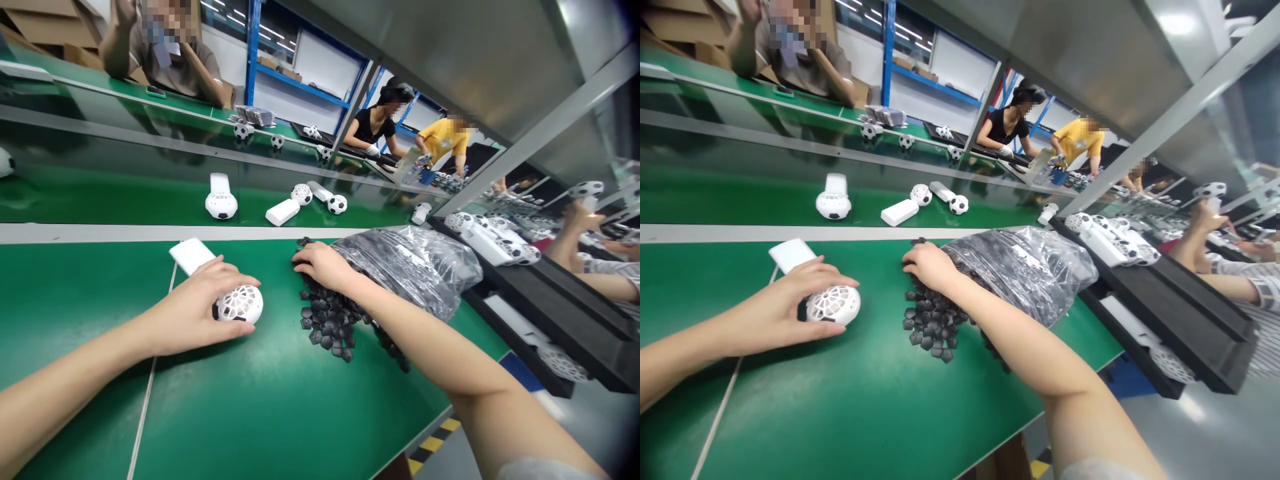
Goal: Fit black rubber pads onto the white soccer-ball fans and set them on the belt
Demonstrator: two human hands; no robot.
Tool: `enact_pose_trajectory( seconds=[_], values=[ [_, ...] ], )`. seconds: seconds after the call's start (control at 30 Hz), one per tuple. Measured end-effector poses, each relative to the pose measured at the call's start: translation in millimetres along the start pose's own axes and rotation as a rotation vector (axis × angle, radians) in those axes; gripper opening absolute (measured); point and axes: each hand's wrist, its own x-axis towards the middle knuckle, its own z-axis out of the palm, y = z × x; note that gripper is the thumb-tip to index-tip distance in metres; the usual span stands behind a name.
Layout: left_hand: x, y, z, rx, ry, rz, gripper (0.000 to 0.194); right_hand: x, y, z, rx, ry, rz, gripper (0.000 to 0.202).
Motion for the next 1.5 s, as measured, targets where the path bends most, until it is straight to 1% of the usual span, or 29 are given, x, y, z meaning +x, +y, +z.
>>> enact_pose_trajectory(
  seconds=[0.07, 0.1, 0.13, 0.2, 0.27, 0.3, 0.37, 0.43, 0.5, 0.57, 0.63, 0.7, 0.77, 0.83, 0.9, 0.97, 1.03, 1.1, 1.13, 1.23, 1.3, 1.33, 1.43, 1.5],
  values=[
    [-3, -2, -0.8, 0.012, -0.06, 0.025, 0.059, 0, -5, 4, -0.073, -0.018, -0.032, 0.013],
    [-5, -2, 1.1, 0.032, -0.055, 0.013, 0.062, 0, -8, 5, -0.091, -0.019, -0.039, 0.013],
    [-8, -2, 4.3, 0.062, -0.022, -0.02, 0.066, 0, -11, 6, -0.111, -0.02, -0.049, 0.013],
    [-13, 2, 13.4, 0.116, 0.082, -0.112, 0.074, 0, -16, 6, -0.171, -0.004, -0.074, 0.013],
    [-16, 6, 21.3, 0.108, 0.15, -0.169, 0.074, -1, -19, 5, -0.254, 0.028, -0.093, 0.013],
    [-17, 7, 23.2, 0.079, 0.142, -0.163, 0.071, -1, -20, 4, -0.29, 0.042, -0.099, 0.014],
    [-15, 7, 22.2, 0.002, 0.07, -0.103, 0.063, -5, -20, 4, -0.314, 0.05, -0.11, 0.016],
    [-13, 5, 16.3, -0.053, -0.011, -0.04, 0.061, -9, -18, 4, -0.25, 0.027, -0.115, 0.018],
    [-11, 3, 9.9, -0.085, -0.05, -0.011, 0.061, -15, -14, 5, -0.167, 0.008, -0.107, 0.02],
    [-10, 2, 6.4, -0.099, -0.056, -0.005, 0.06, -21, -10, 7, -0.1, 0.008, -0.1, 0.022],
    [-10, 2, 6.1, -0.099, -0.05, -0.007, 0.059, -25, -6, 7, -0.061, 0.019, -0.131, 0.024],
    [-10, 3, 7.3, -0.097, -0.049, -0.004, 0.057, -27, -5, 6, -0.064, 0.008, -0.184, 0.024],
    [-11, 4, 8.4, -0.101, -0.059, 0.002, 0.055, -27, -5, 2, -0.114, -0.021, -0.191, 0.022],
    [-11, 4, 8.7, -0.104, -0.071, 0.001, 0.055, -27, -9, -4, -0.151, -0.035, -0.137, 0.021],
    [-11, 4, 8.5, -0.102, -0.076, -0.002, 0.056, -26, -14, -8, -0.125, -0.012, -0.083, 0.02],
    [-11, 5, 8.3, -0.1, -0.073, -0.003, 0.056, -26, -22, -9, -0.082, 0.0, -0.088, 0.02],
    [-11, 5, 7.9, -0.103, -0.075, 0.002, 0.056, -25, -31, -7, -0.109, -0.03, -0.112, 0.018],
    [-12, 5, 7.0, -0.115, -0.085, 0.011, 0.055, -24, -39, -4, -0.199, -0.088, -0.127, 0.013],
    [-12, 4, 6.4, -0.121, -0.096, 0.016, 0.055, -23, -42, -3, -0.245, -0.113, -0.129, 0.014],
    [-12, 3, 4.2, -0.128, -0.129, 0.02, 0.056, -22, -42, -2, -0.282, -0.131, -0.086, 0.019],
    [-11, 3, 3.2, -0.125, -0.142, 0.008, 0.058, -24, -39, -4, -0.182, -0.102, -0.023, 0.022],
    [-11, 3, 2.9, -0.126, -0.146, 0.002, 0.059, -25, -39, -6, -0.083, -0.076, 0.002, 0.022],
    [-11, 3, 3.0, -0.134, -0.152, -0.005, 0.061, -31, -45, -12, 0.374, 0.027, 0.021, 0.015],
    [-11, 4, 3.4, -0.141, -0.14, -0.003, 0.061, -34, -57, -15, 0.671, 0.087, -0.028, 0.009]
  ],
)
